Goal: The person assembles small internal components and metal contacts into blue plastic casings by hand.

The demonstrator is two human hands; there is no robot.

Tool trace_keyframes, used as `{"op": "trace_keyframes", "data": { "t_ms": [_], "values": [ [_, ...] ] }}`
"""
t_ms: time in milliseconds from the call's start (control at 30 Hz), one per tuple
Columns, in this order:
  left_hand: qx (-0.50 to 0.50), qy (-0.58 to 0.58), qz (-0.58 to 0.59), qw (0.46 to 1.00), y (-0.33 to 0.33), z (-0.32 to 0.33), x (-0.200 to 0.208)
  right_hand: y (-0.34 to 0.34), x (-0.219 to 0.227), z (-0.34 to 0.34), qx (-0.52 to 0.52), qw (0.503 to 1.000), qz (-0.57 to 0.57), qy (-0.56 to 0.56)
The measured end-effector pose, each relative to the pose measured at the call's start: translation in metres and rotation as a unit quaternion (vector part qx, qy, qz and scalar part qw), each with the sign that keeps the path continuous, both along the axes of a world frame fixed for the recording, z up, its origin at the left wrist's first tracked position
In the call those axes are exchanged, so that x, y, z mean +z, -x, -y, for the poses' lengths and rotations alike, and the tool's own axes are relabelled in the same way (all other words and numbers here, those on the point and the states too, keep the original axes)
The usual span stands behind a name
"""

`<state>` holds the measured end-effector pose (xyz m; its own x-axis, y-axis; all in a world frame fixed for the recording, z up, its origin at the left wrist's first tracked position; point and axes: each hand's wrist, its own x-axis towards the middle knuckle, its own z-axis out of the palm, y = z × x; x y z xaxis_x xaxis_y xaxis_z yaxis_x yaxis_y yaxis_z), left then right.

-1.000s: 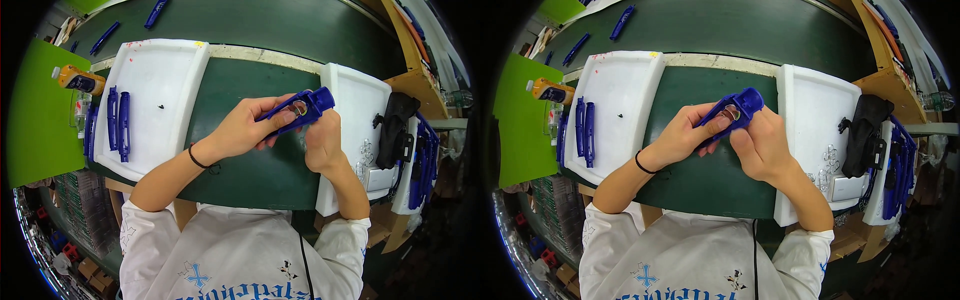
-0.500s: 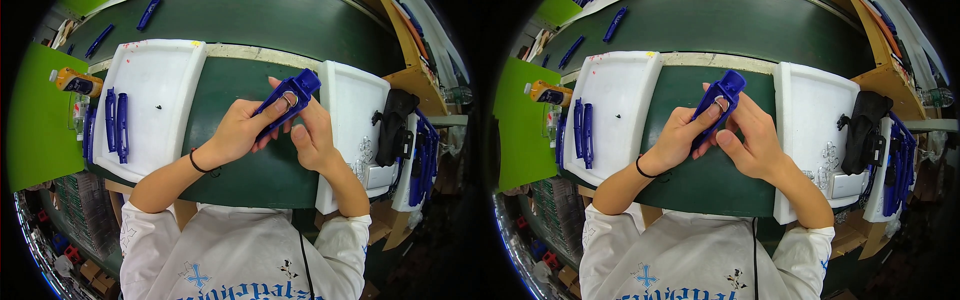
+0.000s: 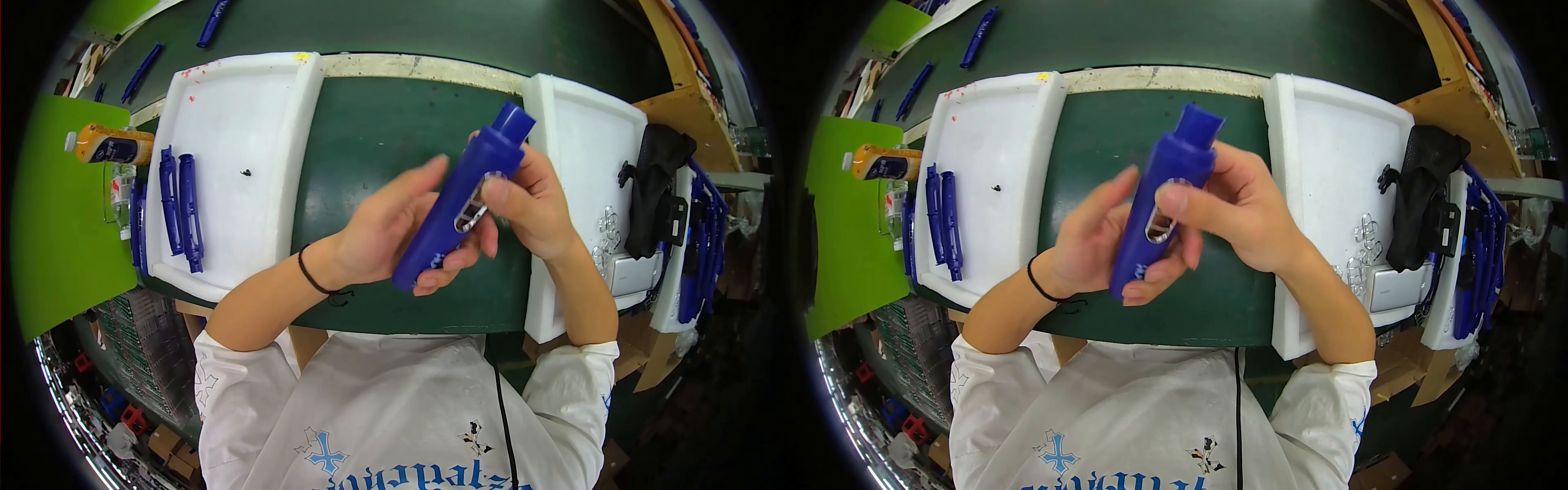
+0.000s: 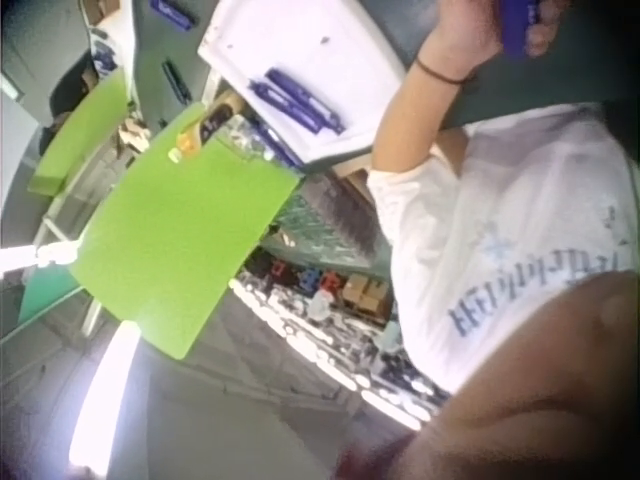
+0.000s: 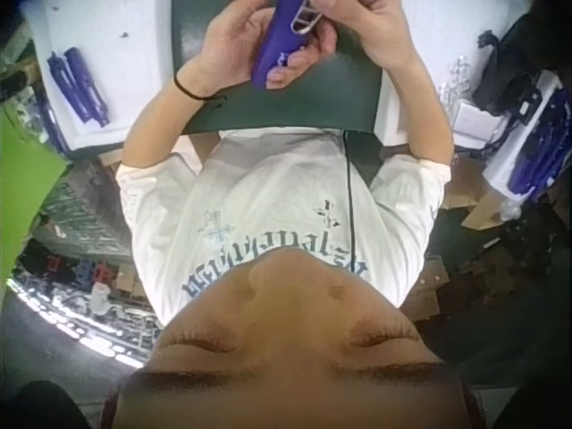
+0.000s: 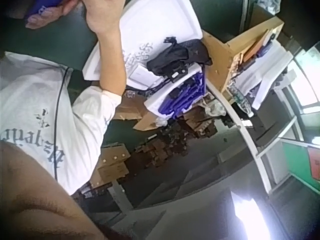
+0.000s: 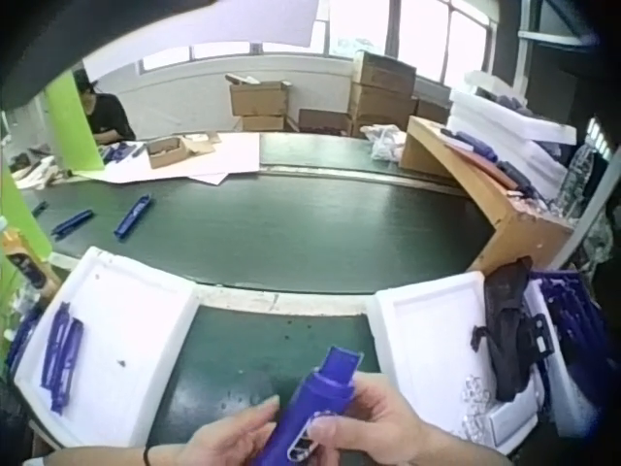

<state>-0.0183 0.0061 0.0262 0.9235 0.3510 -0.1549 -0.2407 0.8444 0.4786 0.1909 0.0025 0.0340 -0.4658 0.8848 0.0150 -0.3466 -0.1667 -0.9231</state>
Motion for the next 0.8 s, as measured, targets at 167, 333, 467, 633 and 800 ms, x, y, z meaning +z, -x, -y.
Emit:
{"op": "trace_keyframes", "data": {
  "t_ms": [167,333,467,633,800],
  "values": [
    [0.029,-0.017,-0.013,0.999,0.001,-0.002,-0.001,0.001,0.002,-0.003,-0.026,0.998,0.006,0.065],
    [0.017,0.002,-0.025,1.0,0.001,-0.001,-0.001,0.003,-0.001,-0.004,-0.011,0.997,-0.001,0.071],
    [0.022,0.016,-0.028,0.999,0.0,0.0,-0.002,0.002,0.001,-0.006,-0.003,0.996,0.011,0.089],
    [0.03,-0.017,-0.025,0.999,-0.002,0.002,-0.005,0.003,-0.003,-0.002,-0.016,0.998,0.018,0.066],
    [0.047,-0.031,-0.011,0.998,-0.006,0.006,-0.012,0.003,-0.002,-0.001,-0.022,0.998,0.047,0.041]
  ]
}}
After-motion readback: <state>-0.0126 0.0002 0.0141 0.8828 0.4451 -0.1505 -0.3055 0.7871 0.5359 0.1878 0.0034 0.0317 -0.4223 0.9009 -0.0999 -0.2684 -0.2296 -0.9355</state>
